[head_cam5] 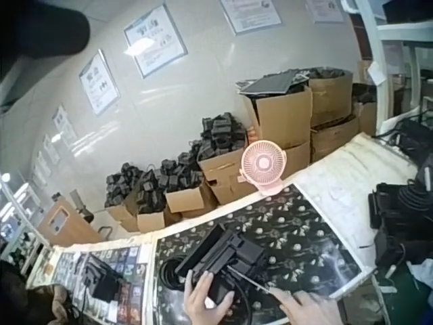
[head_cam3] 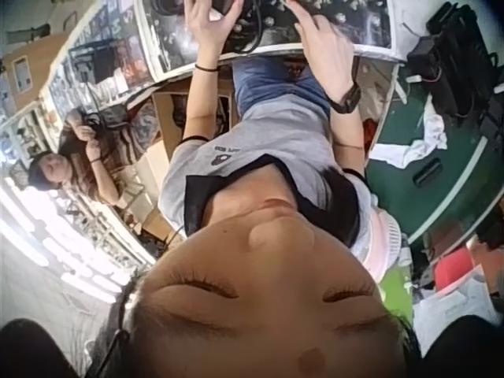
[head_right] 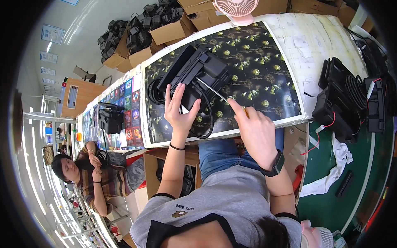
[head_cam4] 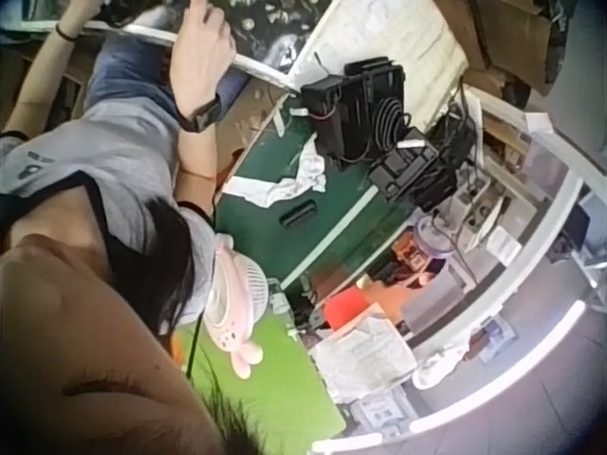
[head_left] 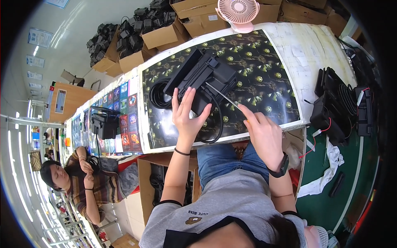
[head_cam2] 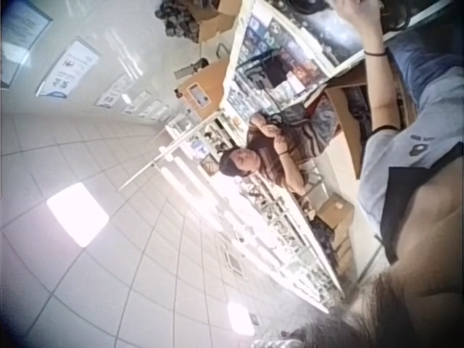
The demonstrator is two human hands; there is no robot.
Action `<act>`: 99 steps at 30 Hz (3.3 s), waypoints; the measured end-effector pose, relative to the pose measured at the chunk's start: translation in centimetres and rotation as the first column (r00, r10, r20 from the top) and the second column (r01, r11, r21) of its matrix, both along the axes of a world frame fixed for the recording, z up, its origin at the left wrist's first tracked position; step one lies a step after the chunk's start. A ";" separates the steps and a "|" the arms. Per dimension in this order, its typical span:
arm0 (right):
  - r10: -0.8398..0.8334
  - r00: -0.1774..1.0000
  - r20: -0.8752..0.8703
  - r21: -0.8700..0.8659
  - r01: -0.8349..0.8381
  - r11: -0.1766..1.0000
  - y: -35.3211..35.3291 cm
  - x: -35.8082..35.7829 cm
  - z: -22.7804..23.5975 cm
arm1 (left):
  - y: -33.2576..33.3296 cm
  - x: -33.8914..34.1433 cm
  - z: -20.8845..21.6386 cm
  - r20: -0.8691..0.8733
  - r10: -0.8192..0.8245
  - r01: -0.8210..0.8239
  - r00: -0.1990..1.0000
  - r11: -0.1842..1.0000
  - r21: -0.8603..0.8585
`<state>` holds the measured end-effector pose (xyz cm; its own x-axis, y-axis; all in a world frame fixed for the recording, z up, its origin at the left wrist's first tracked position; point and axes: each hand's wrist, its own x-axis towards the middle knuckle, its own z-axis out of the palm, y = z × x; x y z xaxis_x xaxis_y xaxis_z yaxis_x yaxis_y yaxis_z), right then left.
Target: Assembling components and wiring into a black plastic enclosure and securing it with a screwdriver.
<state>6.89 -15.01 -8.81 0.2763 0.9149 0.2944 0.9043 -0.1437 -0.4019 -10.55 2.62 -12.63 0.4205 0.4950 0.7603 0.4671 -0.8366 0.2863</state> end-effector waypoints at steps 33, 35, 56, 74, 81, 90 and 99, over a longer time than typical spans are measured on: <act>-0.041 0.989 0.143 -0.011 0.043 0.999 0.2 -1.9 -0.2 | 0.2 -0.7 -0.4 0.074 -0.009 0.019 0.997 0.990 -0.141; -0.033 0.987 0.155 -0.010 0.035 0.999 0.2 -1.9 0.0 | 0.3 -0.7 -0.5 0.077 -0.005 0.016 0.997 0.989 -0.145; 0.069 0.994 0.087 -0.210 -0.049 0.976 0.3 -3.3 2.7 | -0.3 0.2 -0.4 0.167 0.046 -0.019 0.985 0.987 -0.163; -0.055 0.157 -0.986 -0.125 -0.478 0.869 1.9 -1.3 -0.6 | 1.5 -2.1 0.2 0.129 -0.082 0.099 0.988 0.987 -0.128; -0.022 -0.273 -0.962 0.113 -0.469 0.876 0.7 -2.2 -0.5 | 1.4 -2.5 3.9 -0.214 -0.045 0.018 0.976 0.992 -0.125; 0.088 0.254 -0.963 0.139 0.187 0.973 2.0 1.4 -2.0 | 5.1 -1.8 8.5 -0.424 -0.344 0.200 0.838 0.916 -0.348; 0.119 0.233 -0.965 0.141 0.081 0.987 3.2 0.8 -3.5 | 5.3 -2.8 10.2 -0.422 -0.444 0.213 0.791 0.845 -0.490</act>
